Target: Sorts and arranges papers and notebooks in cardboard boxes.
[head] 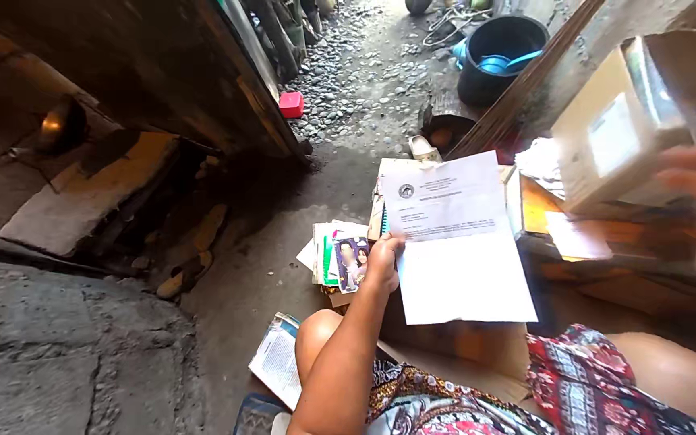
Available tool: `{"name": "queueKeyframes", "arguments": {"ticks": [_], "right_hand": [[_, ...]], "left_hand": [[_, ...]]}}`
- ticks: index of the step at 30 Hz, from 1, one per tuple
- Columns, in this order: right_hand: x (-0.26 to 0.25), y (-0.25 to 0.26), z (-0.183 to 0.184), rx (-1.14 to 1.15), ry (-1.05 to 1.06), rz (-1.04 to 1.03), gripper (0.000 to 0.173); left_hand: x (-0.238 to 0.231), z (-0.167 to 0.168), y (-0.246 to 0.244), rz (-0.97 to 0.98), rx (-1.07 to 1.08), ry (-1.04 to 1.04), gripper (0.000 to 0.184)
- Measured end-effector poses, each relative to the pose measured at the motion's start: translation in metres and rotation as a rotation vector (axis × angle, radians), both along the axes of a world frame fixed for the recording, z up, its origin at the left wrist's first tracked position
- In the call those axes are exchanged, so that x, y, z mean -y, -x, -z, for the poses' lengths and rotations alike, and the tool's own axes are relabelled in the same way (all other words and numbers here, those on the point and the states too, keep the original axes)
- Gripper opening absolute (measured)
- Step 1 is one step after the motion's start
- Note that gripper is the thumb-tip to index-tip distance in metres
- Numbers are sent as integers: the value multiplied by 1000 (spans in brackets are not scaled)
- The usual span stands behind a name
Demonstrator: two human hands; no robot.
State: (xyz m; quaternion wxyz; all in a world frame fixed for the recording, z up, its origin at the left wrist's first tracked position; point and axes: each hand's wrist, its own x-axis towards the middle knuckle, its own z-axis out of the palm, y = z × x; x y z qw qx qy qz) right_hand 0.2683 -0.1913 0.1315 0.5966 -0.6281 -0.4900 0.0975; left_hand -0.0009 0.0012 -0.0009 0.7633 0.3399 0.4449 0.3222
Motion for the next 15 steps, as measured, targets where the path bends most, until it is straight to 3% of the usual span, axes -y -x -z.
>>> {"name": "queueKeyframes", "arguments": {"ticks": [3,7,10,15], "right_hand": [[-28,9,56,-296,202,75,49],[-43,8,109,-501,501,63,55],[-49,8,118,-667,684,-36,55],[-66,10,126,-861,700,-106,59]], "left_hand": [[-2,-2,0,-8,-20,6,21],[-6,0,-4,-12,-21,-6,19],[-5,4,-4,16,-28,-14,18],[-6,6,-11,19,-36,-6,16]]}}
